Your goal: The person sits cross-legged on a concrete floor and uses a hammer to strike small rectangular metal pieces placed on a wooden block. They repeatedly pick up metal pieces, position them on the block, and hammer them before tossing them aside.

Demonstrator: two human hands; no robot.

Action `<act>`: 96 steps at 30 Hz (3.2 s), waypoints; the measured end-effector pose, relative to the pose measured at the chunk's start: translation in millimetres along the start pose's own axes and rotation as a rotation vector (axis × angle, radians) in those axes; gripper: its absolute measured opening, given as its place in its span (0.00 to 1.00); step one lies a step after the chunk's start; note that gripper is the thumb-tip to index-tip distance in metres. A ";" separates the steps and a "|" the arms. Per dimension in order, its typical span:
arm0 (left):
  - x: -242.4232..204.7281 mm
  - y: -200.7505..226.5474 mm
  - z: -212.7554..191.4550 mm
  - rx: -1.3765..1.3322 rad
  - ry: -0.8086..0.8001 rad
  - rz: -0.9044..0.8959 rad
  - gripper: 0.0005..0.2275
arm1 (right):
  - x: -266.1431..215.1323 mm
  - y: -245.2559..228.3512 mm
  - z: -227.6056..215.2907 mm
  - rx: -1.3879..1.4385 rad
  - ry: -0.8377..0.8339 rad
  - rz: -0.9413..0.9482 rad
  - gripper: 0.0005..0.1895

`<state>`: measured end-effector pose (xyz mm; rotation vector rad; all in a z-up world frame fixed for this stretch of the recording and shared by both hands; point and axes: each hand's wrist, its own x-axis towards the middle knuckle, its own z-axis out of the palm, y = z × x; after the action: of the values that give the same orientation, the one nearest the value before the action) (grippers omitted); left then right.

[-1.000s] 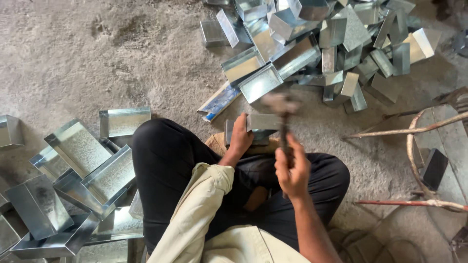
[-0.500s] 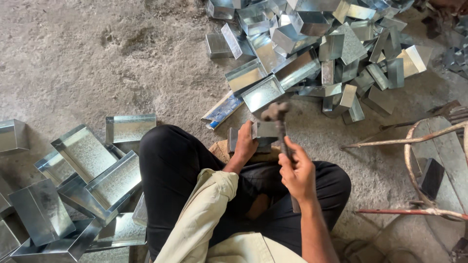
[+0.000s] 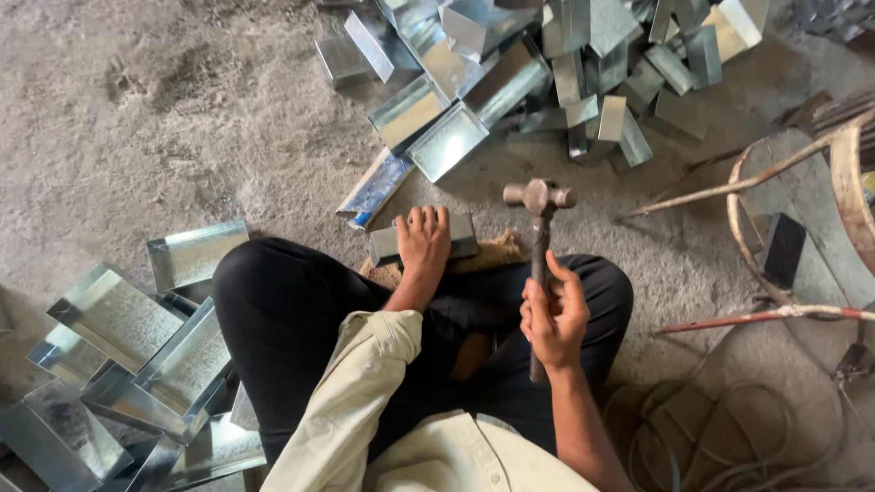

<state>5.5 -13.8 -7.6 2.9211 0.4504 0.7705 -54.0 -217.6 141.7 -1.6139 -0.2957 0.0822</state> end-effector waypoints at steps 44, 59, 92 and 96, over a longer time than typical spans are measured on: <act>-38.5 -5.0 9.2 -0.241 -0.246 0.007 0.19 | -8.8 104.1 9.7 -0.380 -0.062 -0.060 0.22; 30.0 -1.3 -11.4 -0.250 -0.248 -0.084 0.22 | -21.2 -9.2 -8.8 0.129 0.197 -0.486 0.22; -10.6 -4.3 55.5 -1.263 0.138 -0.365 0.24 | -37.1 -15.9 16.7 -0.462 -0.134 -0.157 0.18; 2.1 -5.1 14.4 -0.732 0.239 -0.157 0.15 | -45.2 -18.6 -14.2 -0.408 -0.042 -0.072 0.19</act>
<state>13.1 -8.4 -19.9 2.1078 0.3168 1.0033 -96.8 -241.5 155.3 -2.0056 -0.4225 -0.0006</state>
